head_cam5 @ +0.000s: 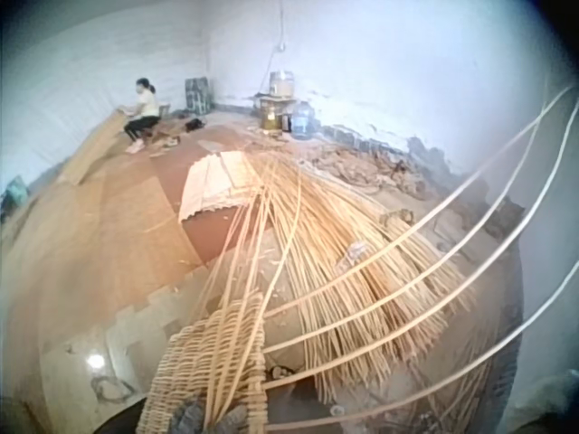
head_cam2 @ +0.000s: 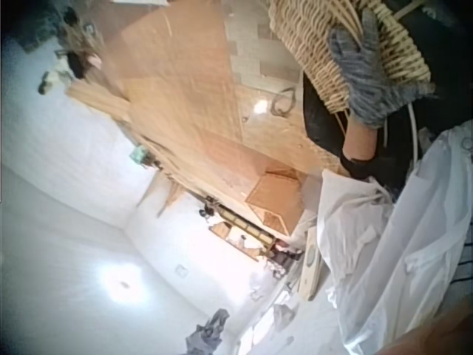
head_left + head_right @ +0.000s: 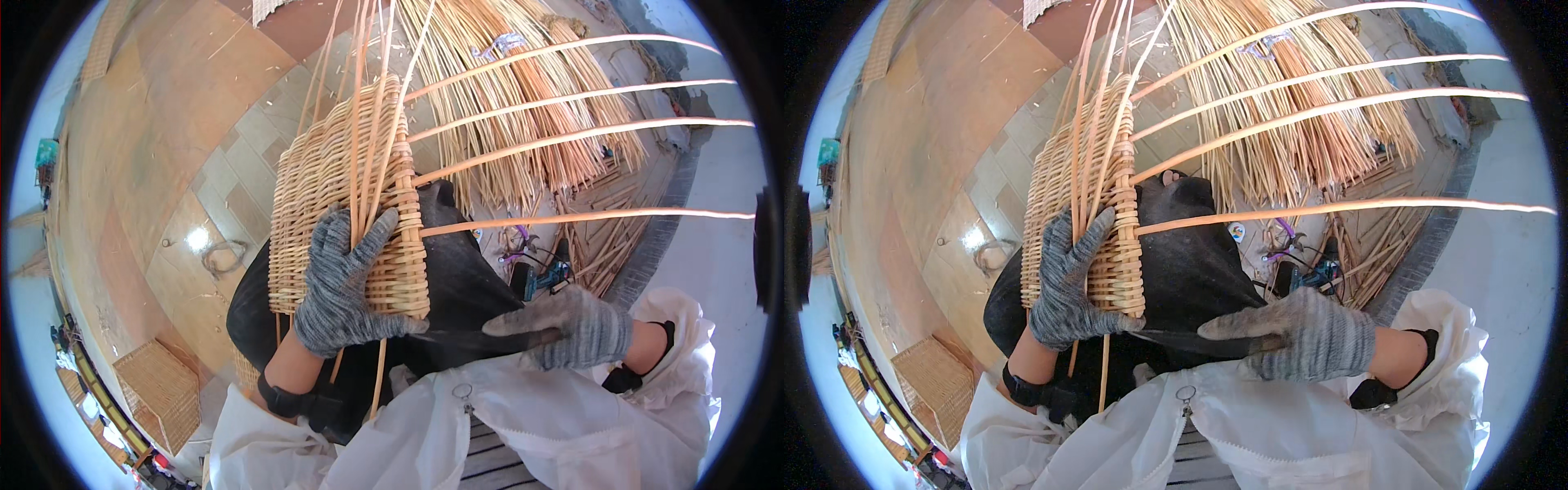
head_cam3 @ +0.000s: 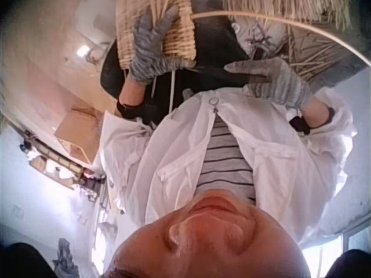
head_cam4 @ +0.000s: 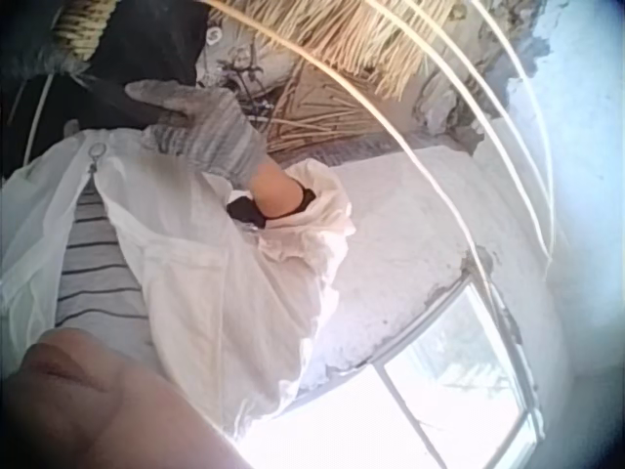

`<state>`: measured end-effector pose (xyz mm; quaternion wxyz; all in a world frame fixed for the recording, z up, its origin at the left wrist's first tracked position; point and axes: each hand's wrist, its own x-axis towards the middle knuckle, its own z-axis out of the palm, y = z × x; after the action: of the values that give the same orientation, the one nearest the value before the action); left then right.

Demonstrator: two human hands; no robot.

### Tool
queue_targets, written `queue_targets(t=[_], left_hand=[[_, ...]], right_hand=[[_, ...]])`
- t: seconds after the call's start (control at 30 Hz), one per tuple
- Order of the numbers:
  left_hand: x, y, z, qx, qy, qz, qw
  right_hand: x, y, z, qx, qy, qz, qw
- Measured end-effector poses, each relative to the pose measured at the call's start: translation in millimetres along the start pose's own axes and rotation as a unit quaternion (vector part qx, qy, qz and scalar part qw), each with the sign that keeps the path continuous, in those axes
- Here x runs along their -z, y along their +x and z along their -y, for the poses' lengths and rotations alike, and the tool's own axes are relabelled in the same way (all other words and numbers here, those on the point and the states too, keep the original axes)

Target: Manually weaving a basket using long strips of reed or willow.

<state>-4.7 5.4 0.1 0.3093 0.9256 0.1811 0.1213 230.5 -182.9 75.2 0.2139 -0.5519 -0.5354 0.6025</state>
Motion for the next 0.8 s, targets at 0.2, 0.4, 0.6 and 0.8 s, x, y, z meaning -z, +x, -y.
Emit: queue_targets(t=[0.2,0.4,0.6,0.8], left_hand=[[2.2,0.1,-2.4,0.001,0.023,0.003,1.0],[2.3,0.5,-0.6,-0.015,0.002,-0.008,1.0],[2.0,-0.2,0.5,-0.007,-0.002,-0.003,1.0],[5.3,2.6,5.3,0.003,-0.041,0.0,0.999]], right_hand=[[4.5,-7.8,7.0,-0.088,0.096,-0.084,0.988],[3.2,-1.9,4.8,-0.078,0.092,-0.073,0.99],[14.5,4.5,5.8,-0.058,0.088,-0.04,0.994],[12.3,12.4,14.0,-0.091,0.091,-0.043,0.991]])
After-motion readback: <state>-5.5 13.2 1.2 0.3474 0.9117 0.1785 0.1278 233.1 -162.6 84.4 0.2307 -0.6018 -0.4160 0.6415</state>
